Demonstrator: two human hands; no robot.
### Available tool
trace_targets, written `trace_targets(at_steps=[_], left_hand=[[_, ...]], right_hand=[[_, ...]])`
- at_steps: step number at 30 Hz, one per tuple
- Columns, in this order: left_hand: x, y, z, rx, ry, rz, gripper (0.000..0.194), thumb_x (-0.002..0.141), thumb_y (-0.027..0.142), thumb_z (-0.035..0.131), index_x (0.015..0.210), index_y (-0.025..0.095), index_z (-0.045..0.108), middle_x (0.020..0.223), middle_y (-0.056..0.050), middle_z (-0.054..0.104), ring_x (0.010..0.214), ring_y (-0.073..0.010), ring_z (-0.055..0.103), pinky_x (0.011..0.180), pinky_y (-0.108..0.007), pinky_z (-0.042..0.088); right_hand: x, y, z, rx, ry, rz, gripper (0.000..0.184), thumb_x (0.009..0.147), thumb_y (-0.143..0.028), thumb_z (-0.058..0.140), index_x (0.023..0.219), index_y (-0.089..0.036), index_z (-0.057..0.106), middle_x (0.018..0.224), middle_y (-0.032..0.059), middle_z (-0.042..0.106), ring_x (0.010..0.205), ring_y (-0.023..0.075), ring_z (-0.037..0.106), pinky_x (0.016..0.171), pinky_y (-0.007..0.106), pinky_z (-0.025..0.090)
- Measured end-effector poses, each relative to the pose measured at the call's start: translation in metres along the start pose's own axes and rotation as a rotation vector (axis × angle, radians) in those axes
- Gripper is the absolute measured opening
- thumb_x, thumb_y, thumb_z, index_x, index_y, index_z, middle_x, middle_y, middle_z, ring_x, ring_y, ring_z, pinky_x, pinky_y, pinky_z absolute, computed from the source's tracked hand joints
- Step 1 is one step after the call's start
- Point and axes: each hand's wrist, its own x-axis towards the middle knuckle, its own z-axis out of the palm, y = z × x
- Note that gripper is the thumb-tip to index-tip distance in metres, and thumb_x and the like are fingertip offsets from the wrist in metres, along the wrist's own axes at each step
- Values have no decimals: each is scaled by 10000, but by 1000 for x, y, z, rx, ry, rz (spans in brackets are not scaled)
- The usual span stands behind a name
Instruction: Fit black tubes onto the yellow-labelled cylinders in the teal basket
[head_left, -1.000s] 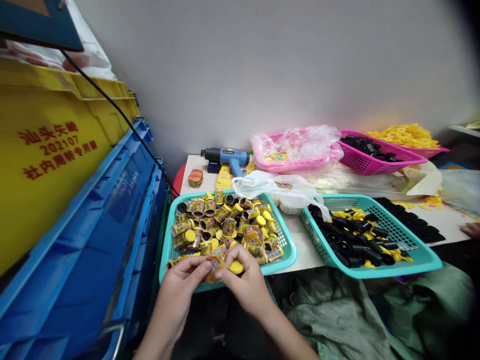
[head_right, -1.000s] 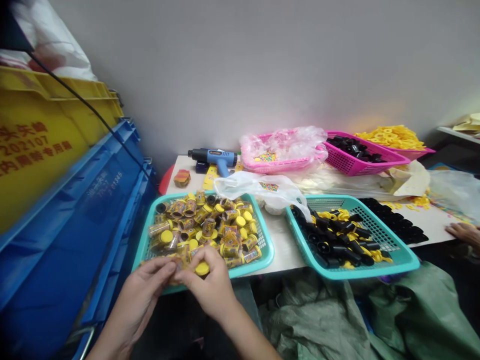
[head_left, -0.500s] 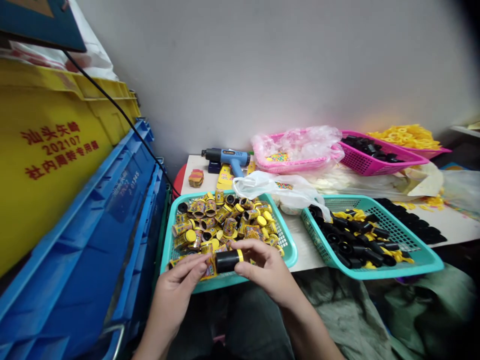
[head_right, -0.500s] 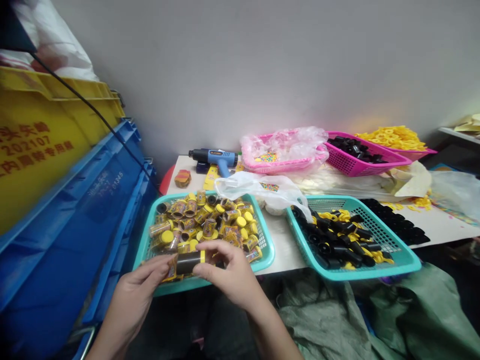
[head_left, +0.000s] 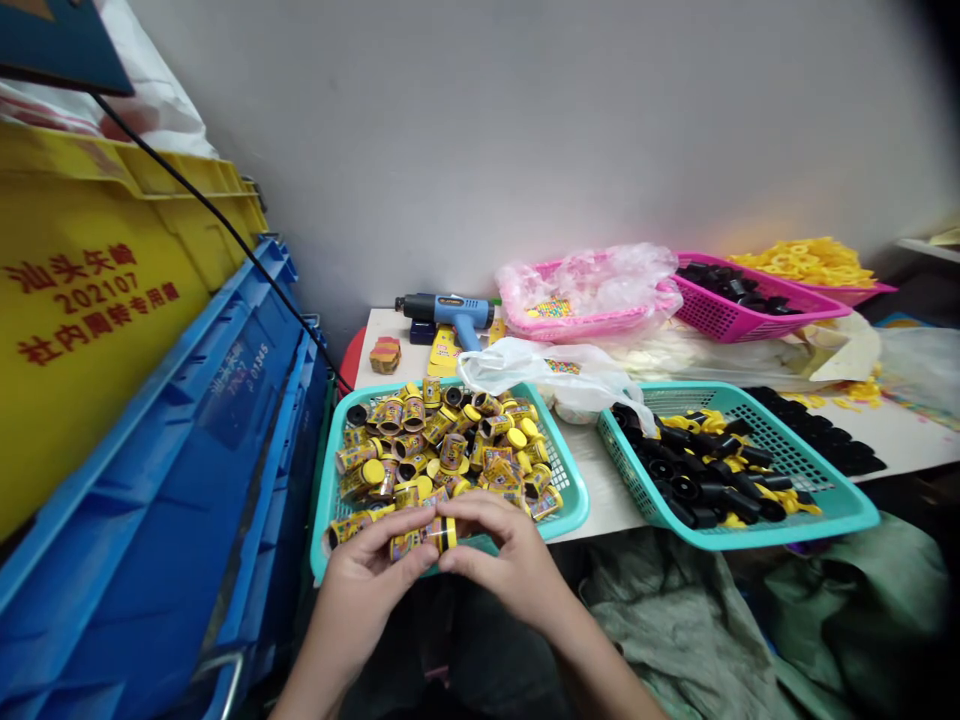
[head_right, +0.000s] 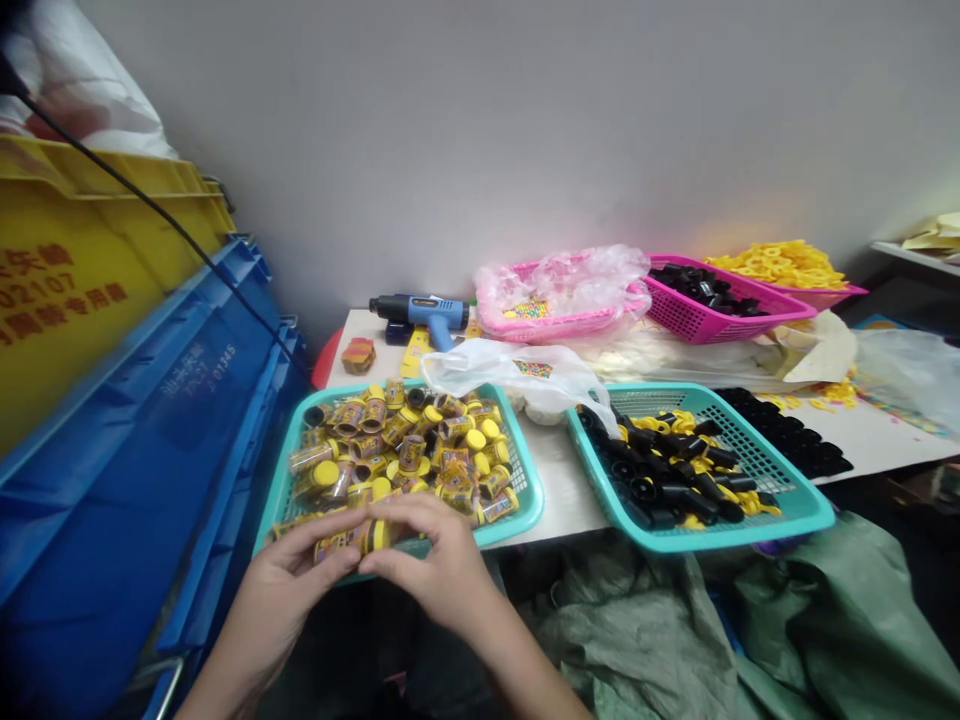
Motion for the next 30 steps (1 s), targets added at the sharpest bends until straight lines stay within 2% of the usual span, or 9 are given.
trace_targets(at_steps=[2, 5, 8, 12, 15, 18, 20, 23, 30], left_hand=[[-3, 0, 2, -64, 5, -23, 293, 592, 290, 797, 863, 191, 746, 946, -84, 720, 932, -239, 660, 847, -323, 534], [-10, 0, 7, -157, 12, -84, 260, 592, 286, 794, 811, 166, 722, 904, -77, 711, 874, -217, 661, 778, -277, 539], [-12, 2, 7, -139, 23, -102, 235, 607, 297, 778, 792, 170, 708, 895, -69, 705, 856, -209, 657, 744, -262, 535], [5, 10, -11, 167, 4, 42, 268, 654, 398, 729, 821, 189, 707, 915, -87, 704, 896, -261, 653, 830, -366, 524], [27, 8, -37, 599, 250, 330, 398, 686, 454, 682, 992, 199, 702, 1169, -118, 637, 1188, -329, 509, 1072, -471, 320], [39, -10, -58, 775, 501, 327, 597, 720, 518, 631, 1201, 165, 603, 1436, -162, 402, 1362, -367, 278, 1133, -518, 143], [35, -25, -63, 496, 578, 72, 704, 786, 557, 545, 1374, 189, 424, 1425, -149, 421, 1336, -329, 353, 1101, -501, 262], [20, -41, -63, 115, 443, -254, 672, 813, 585, 502, 1365, 206, 432, 1385, -113, 480, 1256, -297, 469, 1023, -423, 411], [-2, -50, -83, -29, 510, -322, 600, 780, 515, 577, 1298, 221, 515, 1220, -83, 611, 1128, -310, 570, 932, -427, 496]], right_hand=[[0, 5, 5, 213, -66, 60, 373, 803, -424, 664, 1134, -253, 665, 1150, 71, 570, 1013, 171, 557, 843, 290, 479], [2, 14, 15, 619, -155, 269, 448, 798, -469, 652, 1175, -233, 600, 1034, 60, 574, 790, 118, 581, 610, 206, 497], [5, 17, 27, 730, -167, 353, 523, 725, -495, 711, 1132, -200, 567, 959, 37, 558, 689, 96, 560, 527, 182, 479], [7, 10, 17, 191, -12, 145, 427, 819, -471, 610, 1145, -197, 581, 1024, 72, 567, 815, 148, 568, 694, 289, 514], [5, 12, -23, -464, 353, -99, 303, 870, -401, 536, 1062, -198, 652, 1113, 104, 567, 1099, 236, 496, 998, 439, 373], [1, 32, -67, -821, 676, 143, 494, 859, -463, 500, 1217, -131, 574, 1268, 187, 485, 1234, 333, 391, 1047, 547, 259], [-5, 50, -84, -807, 624, 348, 632, 897, -494, 394, 1353, -57, 435, 1332, 232, 434, 1264, 342, 385, 1025, 518, 313], [-19, 68, -84, -796, 526, 449, 711, 911, -553, 325, 1411, -48, 350, 1343, 226, 442, 1256, 339, 416, 1002, 486, 354], [-42, 58, -66, -937, 426, 335, 636, 912, -519, 389, 1363, -71, 426, 1335, 185, 474, 1252, 320, 416, 1020, 483, 348]])
